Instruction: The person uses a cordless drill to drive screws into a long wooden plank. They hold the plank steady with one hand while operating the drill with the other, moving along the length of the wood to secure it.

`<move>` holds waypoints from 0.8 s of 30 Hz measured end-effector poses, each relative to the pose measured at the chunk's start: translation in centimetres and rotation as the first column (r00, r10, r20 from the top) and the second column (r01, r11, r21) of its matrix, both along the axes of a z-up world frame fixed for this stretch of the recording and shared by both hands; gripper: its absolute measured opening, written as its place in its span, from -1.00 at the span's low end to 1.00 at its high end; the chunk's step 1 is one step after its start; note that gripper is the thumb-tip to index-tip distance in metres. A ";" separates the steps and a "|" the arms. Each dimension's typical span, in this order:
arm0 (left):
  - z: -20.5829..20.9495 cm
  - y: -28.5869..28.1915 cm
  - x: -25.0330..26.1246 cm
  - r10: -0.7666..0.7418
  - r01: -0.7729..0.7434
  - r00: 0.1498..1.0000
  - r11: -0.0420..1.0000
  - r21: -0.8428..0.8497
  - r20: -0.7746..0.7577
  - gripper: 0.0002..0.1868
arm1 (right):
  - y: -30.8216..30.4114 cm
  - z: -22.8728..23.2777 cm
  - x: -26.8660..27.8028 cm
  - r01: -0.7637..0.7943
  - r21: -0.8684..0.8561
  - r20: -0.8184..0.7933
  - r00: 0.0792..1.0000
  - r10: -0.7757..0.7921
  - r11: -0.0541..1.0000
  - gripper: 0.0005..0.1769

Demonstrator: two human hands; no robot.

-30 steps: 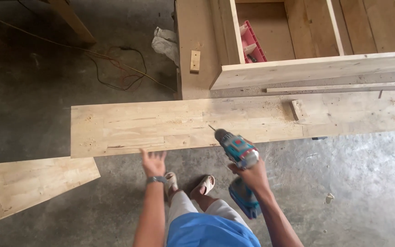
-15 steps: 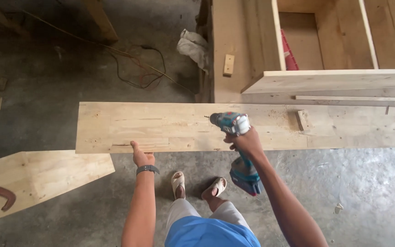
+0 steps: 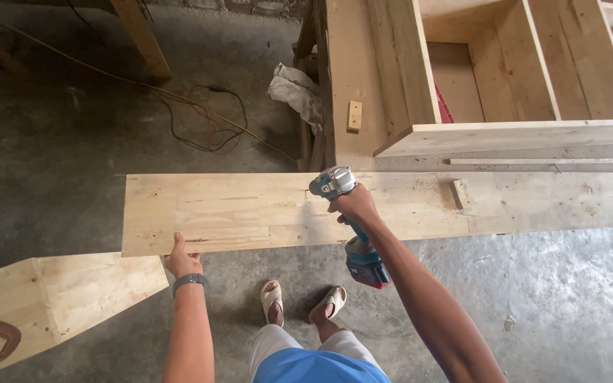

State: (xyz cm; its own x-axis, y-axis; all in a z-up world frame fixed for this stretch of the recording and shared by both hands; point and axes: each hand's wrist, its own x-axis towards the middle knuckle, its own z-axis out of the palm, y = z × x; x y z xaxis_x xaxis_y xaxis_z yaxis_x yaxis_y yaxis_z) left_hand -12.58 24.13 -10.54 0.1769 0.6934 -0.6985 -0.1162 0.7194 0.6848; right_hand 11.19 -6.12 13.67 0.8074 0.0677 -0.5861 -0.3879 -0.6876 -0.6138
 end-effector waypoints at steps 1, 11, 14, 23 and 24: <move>-0.8 0.2 -0.1 0.003 -0.003 1.000 1.000 -0.001 -0.001 -0.21 | 0.2 0.1 -0.1 -0.001 -0.013 -0.009 1.000 0.001 1.000 -0.66; -2.3 1.0 0.0 0.035 -0.032 0.997 0.999 -0.043 0.073 -0.19 | 1.1 -3.2 1.0 -0.080 -0.117 0.014 0.997 0.082 0.990 -0.64; -5.1 1.6 -0.5 0.022 -0.019 0.997 0.999 -0.038 0.080 -0.23 | 2.8 0.1 0.8 -0.156 -0.194 0.008 0.987 0.161 0.968 -0.56; -8.7 2.4 -1.7 0.012 -0.012 1.000 1.000 0.004 0.029 -0.22 | 3.4 -0.9 0.8 -0.187 -0.268 0.026 0.979 0.201 0.945 -0.45; -8.6 2.5 -1.3 0.005 -0.005 0.999 1.000 0.009 0.032 -0.22 | 3.5 -0.7 1.0 -0.180 -0.264 0.030 0.980 0.194 0.948 -0.45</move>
State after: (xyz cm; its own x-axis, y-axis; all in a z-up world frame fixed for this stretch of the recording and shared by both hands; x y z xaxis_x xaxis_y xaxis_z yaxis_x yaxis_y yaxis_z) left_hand -13.90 26.68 -19.12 0.1954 0.7004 -0.6865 -0.1416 0.7128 0.6869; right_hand 12.16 -2.66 12.99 0.8264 0.0724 -0.5584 -0.2076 -0.8827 -0.4216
